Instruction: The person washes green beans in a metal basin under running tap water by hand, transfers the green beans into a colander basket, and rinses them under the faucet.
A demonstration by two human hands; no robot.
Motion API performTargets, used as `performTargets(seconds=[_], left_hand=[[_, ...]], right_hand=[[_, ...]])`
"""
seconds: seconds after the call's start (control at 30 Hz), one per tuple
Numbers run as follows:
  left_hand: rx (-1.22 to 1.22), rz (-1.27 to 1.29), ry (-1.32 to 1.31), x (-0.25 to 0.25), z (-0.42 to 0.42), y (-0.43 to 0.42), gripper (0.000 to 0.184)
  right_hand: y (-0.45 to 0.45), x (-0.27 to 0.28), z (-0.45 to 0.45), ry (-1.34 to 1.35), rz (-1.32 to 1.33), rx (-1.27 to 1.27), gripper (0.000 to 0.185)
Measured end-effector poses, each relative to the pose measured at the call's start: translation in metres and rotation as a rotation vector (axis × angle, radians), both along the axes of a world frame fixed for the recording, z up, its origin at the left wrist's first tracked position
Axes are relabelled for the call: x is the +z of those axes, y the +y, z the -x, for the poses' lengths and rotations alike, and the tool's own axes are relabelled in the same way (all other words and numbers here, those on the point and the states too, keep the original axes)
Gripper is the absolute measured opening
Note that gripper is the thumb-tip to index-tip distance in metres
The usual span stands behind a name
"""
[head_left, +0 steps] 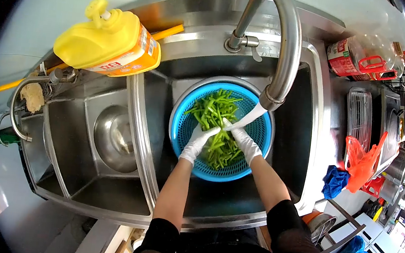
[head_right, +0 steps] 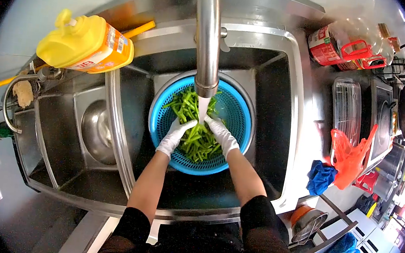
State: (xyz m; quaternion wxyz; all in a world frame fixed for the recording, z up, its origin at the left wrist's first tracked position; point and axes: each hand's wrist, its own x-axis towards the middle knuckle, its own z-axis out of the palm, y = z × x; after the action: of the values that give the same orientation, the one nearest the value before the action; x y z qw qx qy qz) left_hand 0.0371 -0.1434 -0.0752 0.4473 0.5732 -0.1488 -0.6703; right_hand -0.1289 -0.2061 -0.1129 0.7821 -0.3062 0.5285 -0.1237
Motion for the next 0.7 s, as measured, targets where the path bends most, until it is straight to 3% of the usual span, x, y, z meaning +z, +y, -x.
performTargets(seconds=[0.1,0.13,0.2,0.23,0.27,0.33,0.37,0.4,0.47,0.5,0.53,0.6,0.63,0.67,0.7], left_hand=[[-0.056,0.134,-0.061,0.040,0.000,0.004,0.064],[-0.038,0.112,-0.054,0.051,0.002,0.010,0.062],[-0.084,0.162,-0.167,0.063,0.009,0.023,0.066],[-0.191,0.339,-0.543,0.042,0.011,0.034,0.073],[-0.302,0.298,-0.832,0.045,0.012,0.043,0.082],[-0.429,0.212,-1.031,0.056,0.010,0.047,0.087],[-0.294,-0.015,-0.966,0.045,0.013,0.051,0.091],[-0.131,-0.332,-0.738,0.042,0.016,0.049,0.092],[0.062,-0.613,-0.287,0.017,0.013,0.046,0.100],[0.031,-0.687,-0.161,0.004,0.010,0.044,0.106],[0.063,-0.660,-0.123,0.011,0.013,0.035,0.107],[0.125,-0.604,-0.049,0.037,0.023,0.018,0.109],[0.087,-0.641,-0.071,0.008,0.022,0.024,0.114],[0.197,-0.443,-0.019,-0.019,0.032,0.032,0.100],[0.248,-0.340,0.081,-0.018,0.033,0.034,0.088]], right_hand=[[0.007,-0.015,0.021,0.023,0.036,-0.028,0.064],[0.002,0.038,0.017,-0.139,0.096,-0.069,0.064],[0.002,0.047,0.035,-0.229,0.055,-0.110,0.064],[-0.003,0.075,0.032,-0.023,-0.063,-0.105,0.064],[-0.004,0.064,0.042,0.213,0.046,-0.027,0.050],[-0.007,0.059,0.052,0.317,0.259,0.035,0.069],[-0.009,0.067,0.054,0.384,0.210,-0.026,0.073],[-0.011,0.070,0.051,0.422,0.137,-0.094,0.075],[-0.013,0.079,0.037,0.499,-0.019,-0.226,0.077],[-0.008,0.040,0.042,0.419,0.052,-0.182,0.082],[0.000,-0.019,0.046,0.456,0.093,-0.141,0.085],[0.006,-0.025,0.030,0.453,0.125,-0.043,0.087],[0.005,-0.007,0.021,0.298,-0.018,-0.118,0.087],[-0.001,0.039,0.010,0.178,-0.067,-0.098,0.083],[0.002,0.047,0.009,0.078,-0.104,-0.142,0.079]])
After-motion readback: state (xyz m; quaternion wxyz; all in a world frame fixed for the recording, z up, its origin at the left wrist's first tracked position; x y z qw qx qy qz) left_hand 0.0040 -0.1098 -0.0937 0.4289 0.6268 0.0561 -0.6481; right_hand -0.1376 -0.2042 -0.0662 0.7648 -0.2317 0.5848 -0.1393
